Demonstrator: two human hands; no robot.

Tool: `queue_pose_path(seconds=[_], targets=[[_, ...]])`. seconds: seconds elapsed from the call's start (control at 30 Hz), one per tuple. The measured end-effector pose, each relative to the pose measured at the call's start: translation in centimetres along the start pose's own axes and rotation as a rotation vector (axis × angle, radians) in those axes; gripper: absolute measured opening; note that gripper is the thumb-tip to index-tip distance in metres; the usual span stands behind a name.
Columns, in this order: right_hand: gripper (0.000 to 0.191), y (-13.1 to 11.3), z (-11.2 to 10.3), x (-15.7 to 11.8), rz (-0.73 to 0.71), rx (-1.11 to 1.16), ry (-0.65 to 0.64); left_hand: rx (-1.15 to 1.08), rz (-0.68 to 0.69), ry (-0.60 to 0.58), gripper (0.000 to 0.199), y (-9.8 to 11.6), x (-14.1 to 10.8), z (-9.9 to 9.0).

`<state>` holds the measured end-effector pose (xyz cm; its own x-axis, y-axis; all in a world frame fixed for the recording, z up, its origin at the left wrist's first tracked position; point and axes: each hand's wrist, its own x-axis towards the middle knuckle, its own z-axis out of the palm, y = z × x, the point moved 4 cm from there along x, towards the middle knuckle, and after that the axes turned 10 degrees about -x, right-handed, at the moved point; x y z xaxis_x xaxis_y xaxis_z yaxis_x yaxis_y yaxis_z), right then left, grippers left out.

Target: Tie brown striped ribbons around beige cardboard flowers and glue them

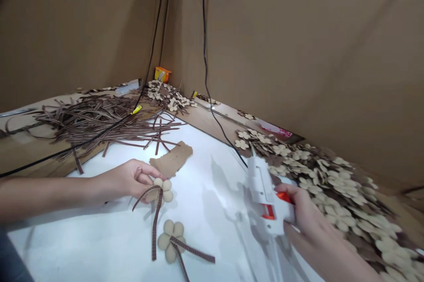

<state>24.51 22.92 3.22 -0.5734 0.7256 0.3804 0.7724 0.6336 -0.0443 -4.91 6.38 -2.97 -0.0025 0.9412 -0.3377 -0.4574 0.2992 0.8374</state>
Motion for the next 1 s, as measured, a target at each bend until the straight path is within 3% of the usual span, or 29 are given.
queue_pose_path(seconds=[0.07, 0.23, 0.5, 0.63, 0.73, 0.83, 0.93, 1.0], targets=[[0.032, 0.4, 1.4, -0.1, 0.023, 0.075, -0.082, 0.002, 0.007, -0.012, 0.038, 0.0, 0.0, 0.0], [0.034, 1.8, 3.3, -0.1, -0.081, 0.142, -0.205, -0.006, 0.016, -0.036, 0.033, 0.1, -0.1, 0.2], [0.047, 1.6, 4.3, -0.1, -0.282, -0.015, -0.228, 0.025, 0.034, -0.035, 0.039, -0.1, 0.1, -0.1], [0.053, 0.3, 2.5, 1.0, -0.382, -0.196, -0.136, 0.056, 0.036, -0.041, 0.039, -0.2, 0.3, -0.2], [0.048, -4.4, -0.8, 1.7, -0.482, -0.247, -0.004, 0.077, 0.036, -0.026, 0.039, -0.1, 0.3, -0.3], [0.035, -12.1, -3.7, 1.4, -0.675, -0.160, 0.118, 0.080, 0.041, -0.021, 0.038, 0.1, 0.1, 0.0], [0.031, -18.9, -4.3, 0.9, -0.849, -0.071, 0.163, 0.096, 0.057, -0.044, 0.028, 0.6, -0.4, 0.4], [0.029, -21.5, -3.4, 1.0, -0.889, -0.060, 0.128, 0.110, 0.088, -0.053, 0.019, 0.9, -0.6, 0.6]])
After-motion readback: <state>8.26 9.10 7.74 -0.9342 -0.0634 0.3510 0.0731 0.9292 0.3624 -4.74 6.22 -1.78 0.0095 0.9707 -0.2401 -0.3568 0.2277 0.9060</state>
